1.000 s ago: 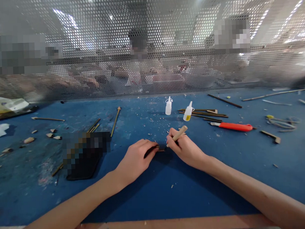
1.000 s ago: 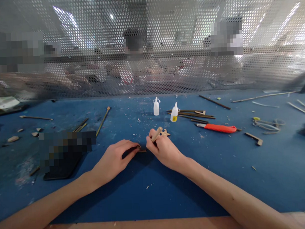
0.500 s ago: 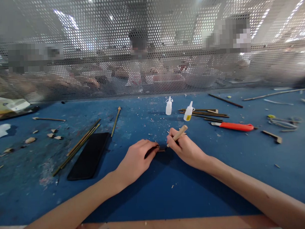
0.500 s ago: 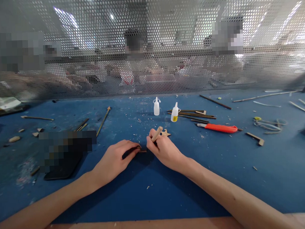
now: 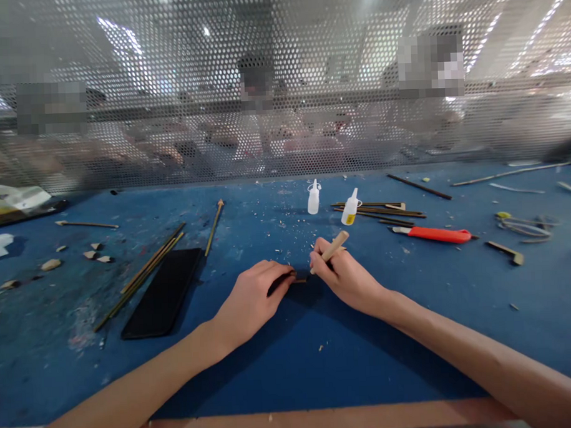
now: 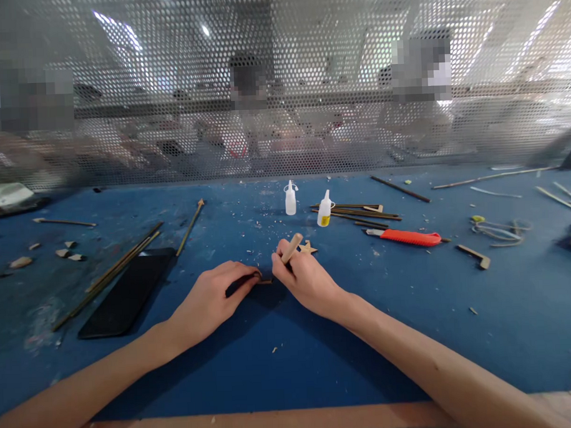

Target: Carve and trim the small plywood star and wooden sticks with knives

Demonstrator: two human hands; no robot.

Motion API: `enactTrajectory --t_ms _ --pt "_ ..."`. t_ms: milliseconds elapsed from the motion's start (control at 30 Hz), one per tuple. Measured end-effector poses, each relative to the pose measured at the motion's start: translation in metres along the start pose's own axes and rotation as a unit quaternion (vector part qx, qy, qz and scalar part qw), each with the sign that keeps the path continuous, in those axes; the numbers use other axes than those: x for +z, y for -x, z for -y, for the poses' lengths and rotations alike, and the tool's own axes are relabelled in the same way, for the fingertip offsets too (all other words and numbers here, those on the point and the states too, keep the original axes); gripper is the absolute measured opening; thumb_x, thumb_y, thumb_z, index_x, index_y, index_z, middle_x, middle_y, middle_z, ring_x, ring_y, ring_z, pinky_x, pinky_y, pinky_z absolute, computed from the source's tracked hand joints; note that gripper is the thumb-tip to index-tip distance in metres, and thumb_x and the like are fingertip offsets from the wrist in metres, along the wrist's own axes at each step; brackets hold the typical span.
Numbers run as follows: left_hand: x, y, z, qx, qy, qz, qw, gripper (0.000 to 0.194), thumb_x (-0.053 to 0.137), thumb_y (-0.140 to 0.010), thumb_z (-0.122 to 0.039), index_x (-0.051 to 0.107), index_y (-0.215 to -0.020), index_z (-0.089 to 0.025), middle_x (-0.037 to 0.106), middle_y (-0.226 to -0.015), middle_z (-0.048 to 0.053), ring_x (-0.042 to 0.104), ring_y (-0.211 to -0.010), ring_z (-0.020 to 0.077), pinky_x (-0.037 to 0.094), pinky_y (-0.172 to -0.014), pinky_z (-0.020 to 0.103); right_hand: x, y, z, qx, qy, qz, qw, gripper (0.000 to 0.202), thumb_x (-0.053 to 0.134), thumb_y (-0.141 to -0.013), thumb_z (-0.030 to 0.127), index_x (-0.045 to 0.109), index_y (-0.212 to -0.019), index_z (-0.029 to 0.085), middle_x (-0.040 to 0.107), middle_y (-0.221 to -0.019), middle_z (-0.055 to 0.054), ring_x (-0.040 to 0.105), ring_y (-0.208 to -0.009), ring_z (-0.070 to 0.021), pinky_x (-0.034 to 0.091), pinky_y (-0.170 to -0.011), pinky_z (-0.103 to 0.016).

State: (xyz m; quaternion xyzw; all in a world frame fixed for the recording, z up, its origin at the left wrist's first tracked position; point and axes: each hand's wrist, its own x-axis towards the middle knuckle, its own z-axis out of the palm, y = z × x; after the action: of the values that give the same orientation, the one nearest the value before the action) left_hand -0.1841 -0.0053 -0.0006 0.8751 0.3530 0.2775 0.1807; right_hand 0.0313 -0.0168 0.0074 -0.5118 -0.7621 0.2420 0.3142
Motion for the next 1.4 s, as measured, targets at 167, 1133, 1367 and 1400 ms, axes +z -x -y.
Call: enactTrajectory --t_ms 167,1133,1367,1400 --pt "0.0001 0.0005 0.0002 0.000 -0.003 0.001 1.000 0.017 0.054 -0.100 -0.021 0.069 -0.109 -0.019 0.073 -0.104 0.006 0.068 -0.096 0.0210 0.056 -0.088 0.037 -0.0004 0.0007 0.0007 -0.002 0.001 0.000 1.000 0.024 0.036 -0.102 0.035 0.035 -0.080 0.024 0.046 -0.072 0.002 0.041 -0.063 -0.0140 0.034 -0.060 -0.030" --pt "-0.0007 0.0002 -0.0006 -0.005 -0.002 0.003 1.000 0.015 0.058 -0.098 -0.016 0.069 -0.107 -0.020 0.073 -0.103 0.003 0.067 -0.096 0.0199 0.053 -0.089 0.035 0.0013 -0.0009 -0.0027 -0.011 0.011 -0.009 1.000 0.025 0.035 -0.103 0.034 0.035 -0.079 0.024 0.047 -0.072 0.002 0.042 -0.064 -0.0146 0.034 -0.062 -0.030" --pt "0.0004 0.0007 0.0005 0.000 0.000 -0.003 1.000 0.015 0.058 -0.098 -0.016 0.069 -0.109 -0.018 0.073 -0.104 0.003 0.067 -0.097 0.0200 0.053 -0.089 0.035 -0.0001 0.0004 -0.0012 -0.016 0.019 0.000 1.000 0.026 0.035 -0.103 0.034 0.034 -0.079 0.024 0.045 -0.072 0.003 0.040 -0.063 -0.0141 0.033 -0.062 -0.030" --pt "0.0005 0.0007 0.0005 0.000 0.000 -0.003 1.000 0.015 0.058 -0.098 -0.016 0.069 -0.108 -0.018 0.073 -0.104 0.003 0.067 -0.096 0.0201 0.054 -0.088 0.035 0.0001 0.0004 -0.0012 -0.017 0.020 0.000 1.000 0.026 0.035 -0.103 0.035 0.033 -0.079 0.024 0.044 -0.072 0.003 0.039 -0.062 -0.0139 0.033 -0.062 -0.030"
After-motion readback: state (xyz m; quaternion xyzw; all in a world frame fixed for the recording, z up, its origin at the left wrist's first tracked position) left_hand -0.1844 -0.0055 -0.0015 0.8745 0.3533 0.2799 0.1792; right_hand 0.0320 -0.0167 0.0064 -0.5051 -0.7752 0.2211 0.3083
